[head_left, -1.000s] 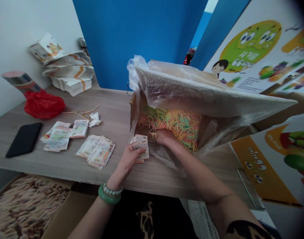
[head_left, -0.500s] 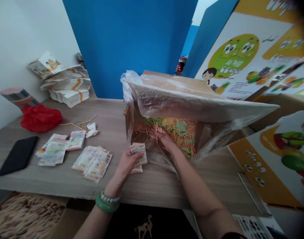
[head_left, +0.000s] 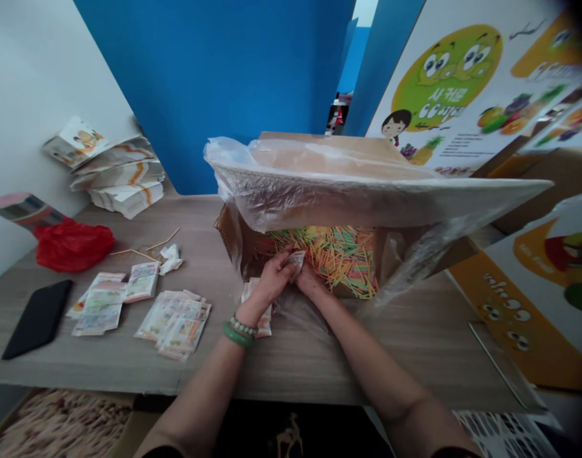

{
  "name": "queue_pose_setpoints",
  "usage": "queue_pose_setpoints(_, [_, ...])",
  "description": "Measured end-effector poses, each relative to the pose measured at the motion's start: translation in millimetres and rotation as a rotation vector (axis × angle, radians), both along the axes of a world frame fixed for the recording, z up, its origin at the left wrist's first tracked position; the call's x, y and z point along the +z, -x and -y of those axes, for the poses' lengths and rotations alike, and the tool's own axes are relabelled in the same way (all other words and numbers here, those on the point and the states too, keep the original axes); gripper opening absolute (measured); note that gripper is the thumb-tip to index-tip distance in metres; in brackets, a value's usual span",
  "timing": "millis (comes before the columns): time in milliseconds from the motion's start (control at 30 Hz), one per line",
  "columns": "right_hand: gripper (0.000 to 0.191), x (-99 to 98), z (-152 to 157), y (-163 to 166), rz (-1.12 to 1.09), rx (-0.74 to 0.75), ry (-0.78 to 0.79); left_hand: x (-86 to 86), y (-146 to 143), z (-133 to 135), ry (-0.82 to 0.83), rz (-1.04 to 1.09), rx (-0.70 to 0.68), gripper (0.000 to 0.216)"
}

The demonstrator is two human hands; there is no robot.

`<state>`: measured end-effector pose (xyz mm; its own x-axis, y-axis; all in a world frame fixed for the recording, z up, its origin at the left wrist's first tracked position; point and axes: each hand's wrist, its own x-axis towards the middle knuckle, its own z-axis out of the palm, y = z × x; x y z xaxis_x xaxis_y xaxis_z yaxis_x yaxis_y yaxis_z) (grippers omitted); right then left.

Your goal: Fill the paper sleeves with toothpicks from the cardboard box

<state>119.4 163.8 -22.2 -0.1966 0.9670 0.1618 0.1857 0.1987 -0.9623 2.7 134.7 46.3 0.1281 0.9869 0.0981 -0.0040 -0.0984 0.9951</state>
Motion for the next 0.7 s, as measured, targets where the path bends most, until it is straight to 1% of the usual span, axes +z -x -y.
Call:
queue_pose_setpoints(67, [0.016,1.8,-2.5,-2.7,0.004,0.003,0.029,-2.6,0.9,1.7,0.073,0.033,0.020,0.023])
queue_pose_setpoints(133, [0.018,8.0,-4.0,-10.2,-0.003,-0.015,0.049,-4.7,12.0,7.5,0.150,0.118,0.113,0.026])
queue_pose_setpoints(200, [0.021,18.3,-4.3,-21.1,0.034,-0.096,0.074,-5.2,28.0,17.4,0.189,0.163,0.214,0.027])
queue_pose_setpoints(233, [0.023,24.2,-3.8,-26.7,0.086,-0.146,0.084,-4.9,35.1,24.1,0.180,0.132,0.240,0.026])
queue_pose_setpoints(267, [0.024,30.1,-2.7,-31.4,0.165,-0.174,0.090,-4.8,40.1,31.9,0.151,0.060,0.232,0.022])
queue_pose_setpoints(300, [0.024,35.6,-0.7,-34.7,0.261,-0.169,0.098,-4.9,42.3,40.7,0.104,-0.046,0.188,0.018])
queue_pose_setpoints(367, [0.026,44.4,5.5,-36.1,0.478,-0.076,0.122,-7.2,37.7,58.7,-0.026,-0.294,0.016,0.010])
queue_pose_setpoints(433, [0.029,49.4,13.3,-30.7,0.709,0.012,0.140,-12.6,25.0,73.9,-0.156,-0.522,-0.188,0.012])
queue_pose_setpoints(467, [0.031,50.6,16.7,-26.4,0.823,0.027,0.138,-16.1,18.1,79.2,-0.202,-0.626,-0.260,0.013])
queue_pose_setpoints(533, [0.035,51.1,20.5,-17.1,1.021,0.021,0.118,-23.7,7.4,84.8,-0.232,-0.784,-0.351,0.015])
queue_pose_setpoints(600, [0.037,49.8,19.0,-10.0,1.107,0.026,0.110,-30.3,3.0,84.6,-0.218,-0.868,-0.390,0.017])
queue_pose_setpoints(700, [0.033,47.0,9.6,-7.6,1.024,0.052,0.105,-36.8,4.8,80.0,-0.208,-0.914,-0.408,0.018])
